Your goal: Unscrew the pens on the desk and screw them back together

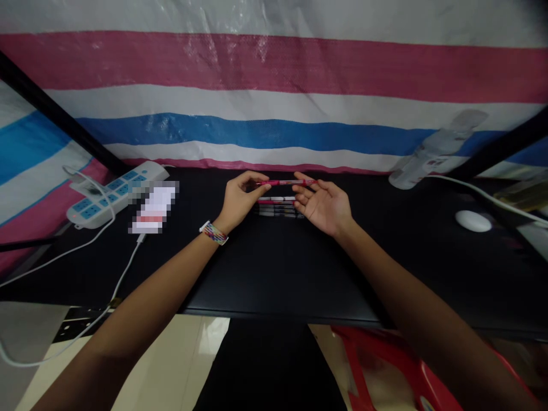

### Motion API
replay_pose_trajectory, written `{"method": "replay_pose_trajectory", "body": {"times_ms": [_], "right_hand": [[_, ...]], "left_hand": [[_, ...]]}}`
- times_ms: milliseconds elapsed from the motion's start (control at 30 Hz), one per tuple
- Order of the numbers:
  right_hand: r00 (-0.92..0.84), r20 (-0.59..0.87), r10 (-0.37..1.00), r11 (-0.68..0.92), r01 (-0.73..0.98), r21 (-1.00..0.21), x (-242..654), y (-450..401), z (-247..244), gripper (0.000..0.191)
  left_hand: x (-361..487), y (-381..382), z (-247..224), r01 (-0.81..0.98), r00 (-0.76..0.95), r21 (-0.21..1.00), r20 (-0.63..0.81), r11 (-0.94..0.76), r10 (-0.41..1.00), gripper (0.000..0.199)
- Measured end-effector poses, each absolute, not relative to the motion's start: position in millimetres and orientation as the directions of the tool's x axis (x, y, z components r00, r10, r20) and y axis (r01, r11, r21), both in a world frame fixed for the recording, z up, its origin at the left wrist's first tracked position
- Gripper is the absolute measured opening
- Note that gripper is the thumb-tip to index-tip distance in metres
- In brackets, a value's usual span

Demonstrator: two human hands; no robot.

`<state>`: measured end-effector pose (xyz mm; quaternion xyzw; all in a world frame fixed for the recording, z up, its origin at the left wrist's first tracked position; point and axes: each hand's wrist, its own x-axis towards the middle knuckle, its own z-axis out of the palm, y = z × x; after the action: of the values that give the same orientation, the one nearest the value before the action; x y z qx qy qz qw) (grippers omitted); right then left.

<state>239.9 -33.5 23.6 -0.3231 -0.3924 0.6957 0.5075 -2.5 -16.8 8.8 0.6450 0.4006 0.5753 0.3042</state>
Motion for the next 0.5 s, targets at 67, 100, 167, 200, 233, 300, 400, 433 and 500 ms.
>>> {"method": "replay_pose_trajectory", "body": {"times_ms": [67,100,167,200,233,300,400,433,500], "right_hand": [[-0.264,-0.027,0.964,-0.147,-0.445,-0.884,240.1,-32.7,21.8,0.04],[-0.25,-0.018,0.968,-0.131,-0.443,-0.887,240.2,-32.0,20.5,0.036],[-0.223,-0.015,0.975,-0.115,-0.442,-0.89,240.4,-30.8,18.3,0.03],[-0.214,-0.02,0.977,-0.116,-0.445,-0.888,240.4,-30.4,17.6,0.029],[-0.211,-0.027,0.977,-0.122,-0.453,-0.883,240.4,-30.2,17.2,0.03],[-0.221,-0.037,0.974,-0.142,-0.479,-0.866,240.3,-30.3,17.0,0.034],[-0.239,-0.038,0.97,-0.161,-0.519,-0.84,239.8,-30.3,16.3,0.034],[-0.236,-0.035,0.971,-0.158,-0.524,-0.837,239.7,-30.2,16.0,0.031],[-0.217,-0.025,0.976,-0.138,-0.521,-0.842,239.4,-30.1,15.5,0.026]], "left_hand": [[-2.8,-16.4,7.9,0.171,0.03,0.85,0.5,-0.497,0.865,0.018],[-2.7,-16.3,7.6,0.169,0.037,0.85,0.501,-0.499,0.865,0.018],[-2.4,-16.7,7.3,0.158,0.049,0.852,0.498,-0.499,0.866,0.018],[-2.1,-16.9,7.4,0.151,0.051,0.854,0.496,-0.497,0.867,0.018],[-1.9,-17.2,7.6,0.144,0.051,0.857,0.493,-0.495,0.868,0.018],[-1.6,-17.6,7.9,0.13,0.053,0.864,0.485,-0.487,0.873,0.019],[-1.5,-17.6,7.8,0.113,0.048,0.87,0.477,-0.48,0.877,0.019],[-1.6,-17.5,7.6,0.108,0.047,0.871,0.477,-0.48,0.877,0.018],[-1.7,-17.4,7.1,0.097,0.054,0.874,0.474,-0.477,0.879,0.019]]}}
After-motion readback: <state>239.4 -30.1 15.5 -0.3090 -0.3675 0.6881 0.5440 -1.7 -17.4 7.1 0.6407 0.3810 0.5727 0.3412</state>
